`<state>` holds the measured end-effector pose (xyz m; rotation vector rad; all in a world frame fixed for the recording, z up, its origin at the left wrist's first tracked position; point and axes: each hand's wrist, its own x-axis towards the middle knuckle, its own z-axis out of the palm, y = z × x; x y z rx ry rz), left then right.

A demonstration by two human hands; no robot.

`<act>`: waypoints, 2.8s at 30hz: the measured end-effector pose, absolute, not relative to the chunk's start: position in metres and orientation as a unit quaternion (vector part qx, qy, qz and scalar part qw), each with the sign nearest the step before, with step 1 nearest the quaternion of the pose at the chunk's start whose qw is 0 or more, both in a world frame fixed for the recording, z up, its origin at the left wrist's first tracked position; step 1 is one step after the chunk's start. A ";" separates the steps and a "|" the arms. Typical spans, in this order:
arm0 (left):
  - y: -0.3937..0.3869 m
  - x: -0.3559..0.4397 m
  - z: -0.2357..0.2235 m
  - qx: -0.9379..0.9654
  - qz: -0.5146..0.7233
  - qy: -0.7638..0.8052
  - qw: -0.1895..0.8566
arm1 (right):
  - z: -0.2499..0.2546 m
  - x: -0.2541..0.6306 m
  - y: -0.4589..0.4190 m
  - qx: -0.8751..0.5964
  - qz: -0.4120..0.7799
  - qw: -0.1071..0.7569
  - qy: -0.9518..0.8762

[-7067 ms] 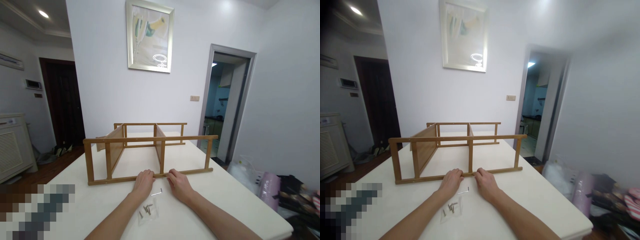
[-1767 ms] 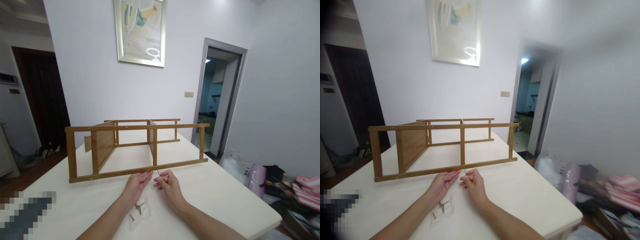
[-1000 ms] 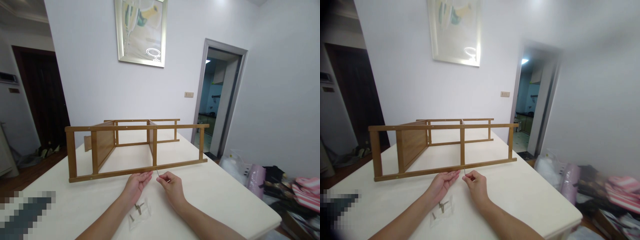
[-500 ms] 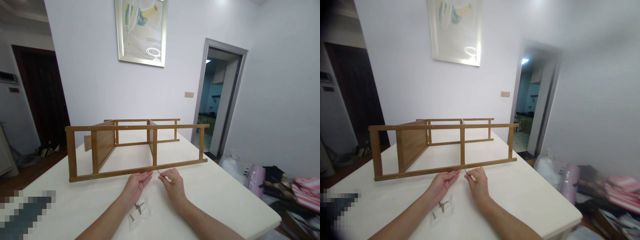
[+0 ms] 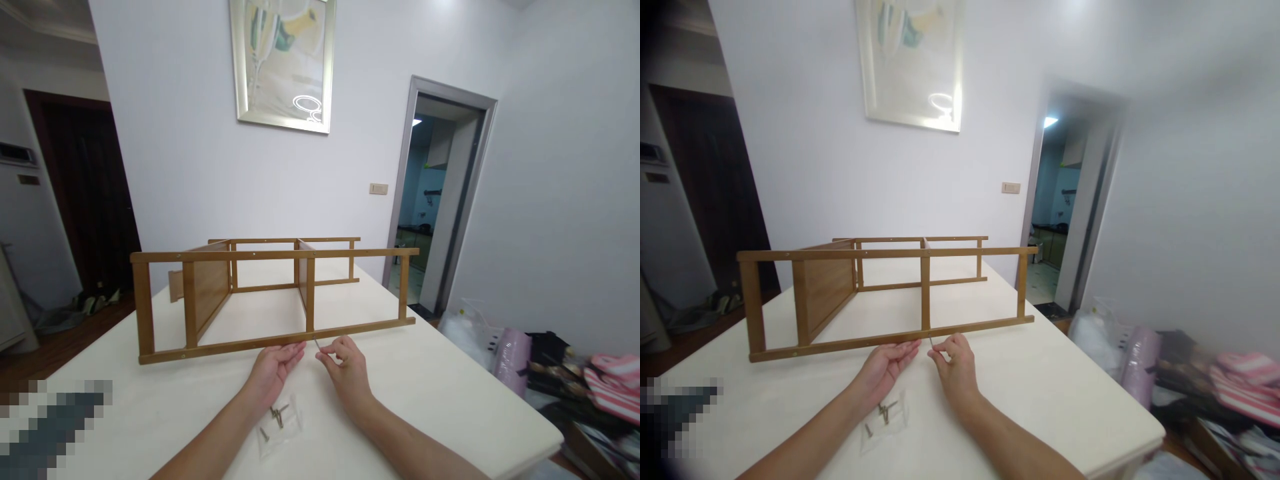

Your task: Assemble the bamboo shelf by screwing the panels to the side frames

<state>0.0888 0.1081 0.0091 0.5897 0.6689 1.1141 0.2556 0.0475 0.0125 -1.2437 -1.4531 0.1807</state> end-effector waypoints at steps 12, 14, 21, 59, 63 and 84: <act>0.105 0.089 0.012 0.283 0.512 0.302 0.752 | 0.016 0.253 0.047 -0.528 0.104 0.563 -0.627; 0.105 0.089 0.012 0.280 0.514 0.303 0.752 | 0.017 0.253 0.045 -0.529 0.086 0.558 -0.634; 0.107 0.089 0.010 0.270 0.514 0.300 0.757 | 0.018 0.254 0.040 -0.506 0.059 0.554 -0.659; 0.107 0.089 0.011 0.290 0.512 0.303 0.750 | 0.008 0.255 0.044 -0.517 -0.019 0.485 -0.705; 0.107 0.089 0.011 0.294 0.510 0.300 0.751 | 0.011 0.252 0.045 -0.545 -0.006 0.490 -0.681; 0.107 0.089 0.010 0.282 0.516 0.299 0.752 | 0.025 0.256 0.051 -0.497 0.449 0.565 -0.482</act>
